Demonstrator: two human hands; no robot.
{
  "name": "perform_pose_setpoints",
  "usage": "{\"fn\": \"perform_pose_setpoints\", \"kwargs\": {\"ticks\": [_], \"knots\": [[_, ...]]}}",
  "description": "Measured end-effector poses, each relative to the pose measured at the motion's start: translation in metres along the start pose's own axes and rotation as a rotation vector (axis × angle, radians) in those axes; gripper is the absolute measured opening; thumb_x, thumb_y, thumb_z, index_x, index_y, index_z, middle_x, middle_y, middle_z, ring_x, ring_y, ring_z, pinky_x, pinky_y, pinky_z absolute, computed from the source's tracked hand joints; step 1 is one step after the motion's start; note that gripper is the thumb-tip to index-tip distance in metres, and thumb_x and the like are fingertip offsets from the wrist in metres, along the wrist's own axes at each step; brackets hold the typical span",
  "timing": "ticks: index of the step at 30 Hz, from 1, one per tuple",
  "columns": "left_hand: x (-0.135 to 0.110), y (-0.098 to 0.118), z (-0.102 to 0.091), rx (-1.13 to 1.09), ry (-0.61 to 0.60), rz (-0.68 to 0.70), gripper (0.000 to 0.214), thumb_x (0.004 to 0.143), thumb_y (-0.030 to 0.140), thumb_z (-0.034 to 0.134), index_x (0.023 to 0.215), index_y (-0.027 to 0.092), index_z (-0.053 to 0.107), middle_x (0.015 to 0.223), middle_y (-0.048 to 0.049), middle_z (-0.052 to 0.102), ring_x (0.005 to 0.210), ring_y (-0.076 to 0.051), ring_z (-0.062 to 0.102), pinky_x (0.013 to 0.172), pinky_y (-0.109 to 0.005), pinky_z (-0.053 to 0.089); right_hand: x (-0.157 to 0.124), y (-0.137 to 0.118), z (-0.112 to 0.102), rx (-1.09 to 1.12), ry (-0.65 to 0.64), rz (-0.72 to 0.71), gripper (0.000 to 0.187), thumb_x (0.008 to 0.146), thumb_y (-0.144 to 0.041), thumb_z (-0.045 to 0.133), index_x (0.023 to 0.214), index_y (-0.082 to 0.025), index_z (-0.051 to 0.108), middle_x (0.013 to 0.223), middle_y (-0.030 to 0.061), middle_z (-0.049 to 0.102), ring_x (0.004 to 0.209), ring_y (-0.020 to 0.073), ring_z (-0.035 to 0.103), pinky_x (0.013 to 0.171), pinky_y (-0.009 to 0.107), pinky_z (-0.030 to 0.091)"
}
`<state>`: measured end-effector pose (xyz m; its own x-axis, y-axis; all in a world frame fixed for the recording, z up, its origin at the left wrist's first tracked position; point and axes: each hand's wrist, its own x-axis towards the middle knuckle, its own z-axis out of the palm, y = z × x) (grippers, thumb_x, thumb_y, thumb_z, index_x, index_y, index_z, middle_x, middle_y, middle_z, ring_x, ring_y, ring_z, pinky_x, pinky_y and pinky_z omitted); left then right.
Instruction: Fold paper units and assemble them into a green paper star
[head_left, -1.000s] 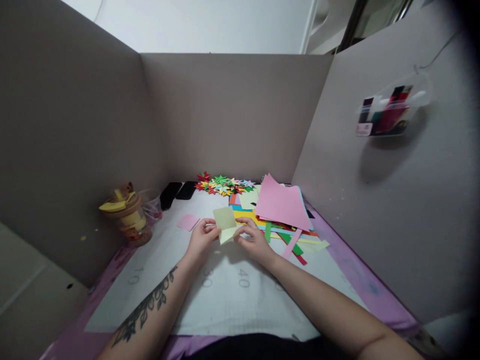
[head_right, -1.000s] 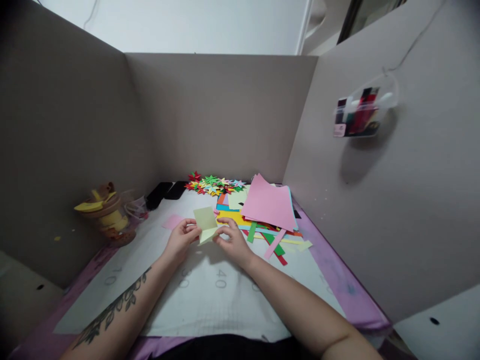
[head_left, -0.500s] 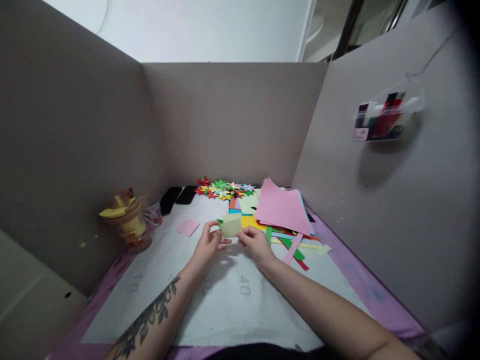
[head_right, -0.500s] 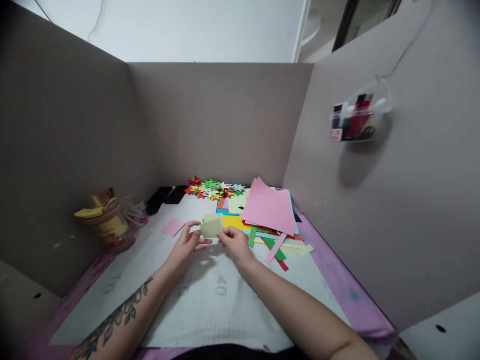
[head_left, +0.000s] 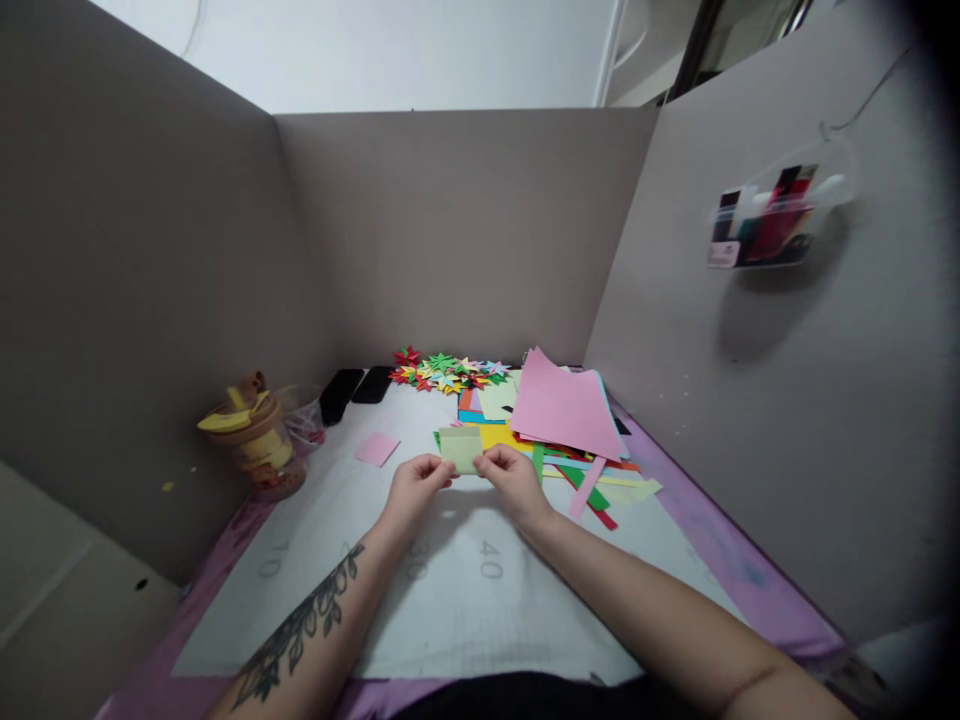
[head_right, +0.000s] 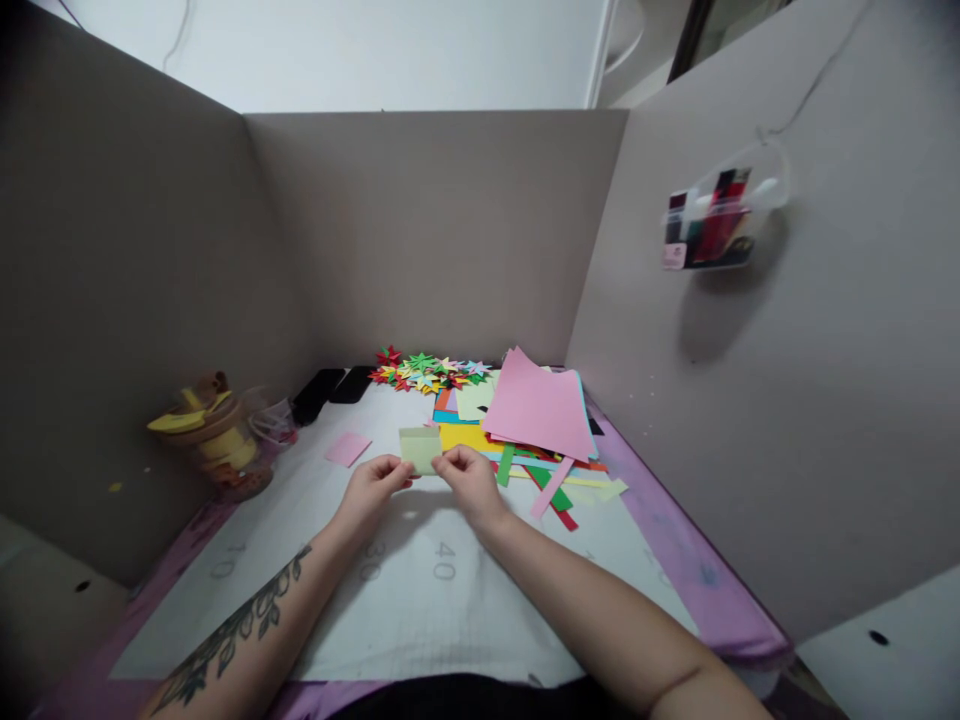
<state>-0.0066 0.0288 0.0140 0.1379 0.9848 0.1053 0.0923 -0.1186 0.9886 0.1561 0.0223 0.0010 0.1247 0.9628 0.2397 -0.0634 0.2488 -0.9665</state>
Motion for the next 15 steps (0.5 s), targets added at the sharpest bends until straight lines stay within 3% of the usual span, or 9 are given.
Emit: {"fn": "perform_pose_setpoints", "kwargs": {"ticks": [6,15], "knots": [[0.0008,-0.0066,0.0032,-0.085,0.087,-0.018,0.027,0.061,0.037,0.068,0.056,0.015,0.054,0.054,0.0010,0.058,0.052,-0.011,0.051,0.053,-0.021,0.036,-0.0014,-0.0050,0.0010,-0.070,0.044,-0.034,0.028,0.066,-0.040,0.067,0.058,-0.017,0.052,0.056,-0.0027,0.051,0.054,0.0112,0.044,0.053,0.024,0.036],[0.0003,-0.0061,0.0056,-0.160,0.103,-0.047,0.028,0.059,0.034,0.071,0.054,0.016,0.050,0.050,0.0034,0.056,0.048,-0.009,0.050,0.052,-0.021,0.036,-0.0017,-0.0038,0.0027,0.008,0.039,-0.011,0.027,0.066,-0.037,0.067,0.058,-0.018,0.049,0.054,-0.0040,0.048,0.052,0.0104,0.043,0.052,0.023,0.035]]}}
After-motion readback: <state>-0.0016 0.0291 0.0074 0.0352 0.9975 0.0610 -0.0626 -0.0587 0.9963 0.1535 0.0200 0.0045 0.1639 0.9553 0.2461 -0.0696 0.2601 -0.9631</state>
